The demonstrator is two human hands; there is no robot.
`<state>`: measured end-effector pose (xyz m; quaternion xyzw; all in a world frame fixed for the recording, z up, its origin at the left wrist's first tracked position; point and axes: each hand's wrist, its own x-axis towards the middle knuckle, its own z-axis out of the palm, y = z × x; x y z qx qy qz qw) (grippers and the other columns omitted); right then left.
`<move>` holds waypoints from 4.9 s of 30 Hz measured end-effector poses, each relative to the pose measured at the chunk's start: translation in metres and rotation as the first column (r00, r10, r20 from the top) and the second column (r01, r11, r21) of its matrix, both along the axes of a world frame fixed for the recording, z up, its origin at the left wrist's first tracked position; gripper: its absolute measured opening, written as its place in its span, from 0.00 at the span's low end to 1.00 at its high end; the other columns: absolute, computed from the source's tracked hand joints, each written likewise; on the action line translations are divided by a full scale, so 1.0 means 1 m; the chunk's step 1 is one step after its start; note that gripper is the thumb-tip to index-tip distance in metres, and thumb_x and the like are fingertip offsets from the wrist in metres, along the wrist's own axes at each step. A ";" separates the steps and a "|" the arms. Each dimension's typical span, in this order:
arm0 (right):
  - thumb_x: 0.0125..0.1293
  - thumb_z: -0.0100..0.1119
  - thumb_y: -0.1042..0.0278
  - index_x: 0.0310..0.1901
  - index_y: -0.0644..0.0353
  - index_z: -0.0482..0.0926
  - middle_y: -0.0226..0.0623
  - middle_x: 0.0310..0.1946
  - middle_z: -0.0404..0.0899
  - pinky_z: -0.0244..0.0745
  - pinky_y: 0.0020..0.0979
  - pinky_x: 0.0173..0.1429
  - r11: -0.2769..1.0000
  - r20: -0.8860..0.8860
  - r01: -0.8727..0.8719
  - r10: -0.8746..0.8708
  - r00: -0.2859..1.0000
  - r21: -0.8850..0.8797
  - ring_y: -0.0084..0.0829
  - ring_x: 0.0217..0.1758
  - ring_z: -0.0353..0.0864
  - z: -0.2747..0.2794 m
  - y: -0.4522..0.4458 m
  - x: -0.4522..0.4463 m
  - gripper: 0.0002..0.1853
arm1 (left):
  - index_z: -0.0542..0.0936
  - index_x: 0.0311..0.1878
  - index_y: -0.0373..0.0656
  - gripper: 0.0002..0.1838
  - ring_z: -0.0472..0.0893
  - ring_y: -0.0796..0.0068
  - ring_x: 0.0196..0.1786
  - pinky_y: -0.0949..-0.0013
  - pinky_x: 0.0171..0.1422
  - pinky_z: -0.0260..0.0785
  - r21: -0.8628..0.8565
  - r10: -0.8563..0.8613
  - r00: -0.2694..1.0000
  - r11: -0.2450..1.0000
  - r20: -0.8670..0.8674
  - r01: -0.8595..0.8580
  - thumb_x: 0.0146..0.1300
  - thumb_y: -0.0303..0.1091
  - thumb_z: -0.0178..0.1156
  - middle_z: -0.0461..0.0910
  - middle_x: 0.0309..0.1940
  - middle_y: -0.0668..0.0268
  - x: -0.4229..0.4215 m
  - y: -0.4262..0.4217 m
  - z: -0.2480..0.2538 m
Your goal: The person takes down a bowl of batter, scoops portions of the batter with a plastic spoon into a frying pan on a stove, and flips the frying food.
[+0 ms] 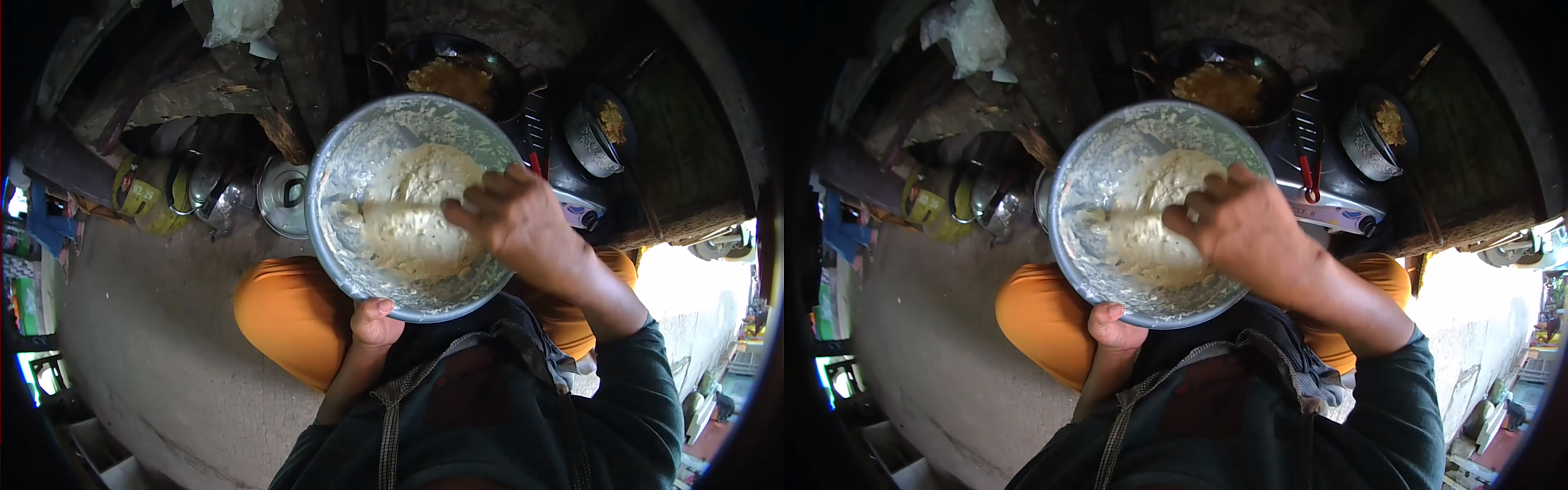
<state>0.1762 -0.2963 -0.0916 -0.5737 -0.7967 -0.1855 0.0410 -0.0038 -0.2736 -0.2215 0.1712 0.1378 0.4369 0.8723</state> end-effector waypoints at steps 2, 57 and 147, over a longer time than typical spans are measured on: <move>0.42 0.52 0.73 0.25 0.54 0.71 0.26 0.18 0.70 0.61 0.22 0.32 0.996 -0.074 -0.066 0.062 0.995 -0.051 0.21 0.24 0.70 0.011 -0.015 -0.011 0.06 | 0.52 0.56 0.39 0.39 0.61 0.62 0.53 0.60 0.57 0.53 0.013 -0.020 0.999 1.000 0.046 0.019 0.33 0.27 0.51 0.60 0.50 0.59 0.000 -0.001 0.002; 0.46 0.51 0.77 0.30 0.61 0.77 0.32 0.19 0.75 0.64 0.19 0.24 0.849 -0.775 0.275 -0.526 0.350 -0.452 0.17 0.19 0.70 -0.052 -0.005 0.004 0.08 | 0.49 0.56 0.39 0.39 0.58 0.67 0.54 0.64 0.57 0.51 0.112 0.014 0.971 0.994 -0.240 0.014 0.34 0.22 0.50 0.57 0.50 0.61 0.003 -0.003 0.007; 0.41 0.47 0.68 0.26 0.50 0.72 0.25 0.27 0.70 0.58 0.21 0.43 0.972 0.178 0.066 -0.107 0.978 0.225 0.20 0.37 0.68 -0.099 0.118 0.185 0.07 | 0.59 0.53 0.38 0.36 0.65 0.59 0.51 0.60 0.57 0.54 -0.130 0.008 0.941 0.990 -0.337 -0.054 0.31 0.29 0.50 0.66 0.47 0.58 0.016 0.012 -0.003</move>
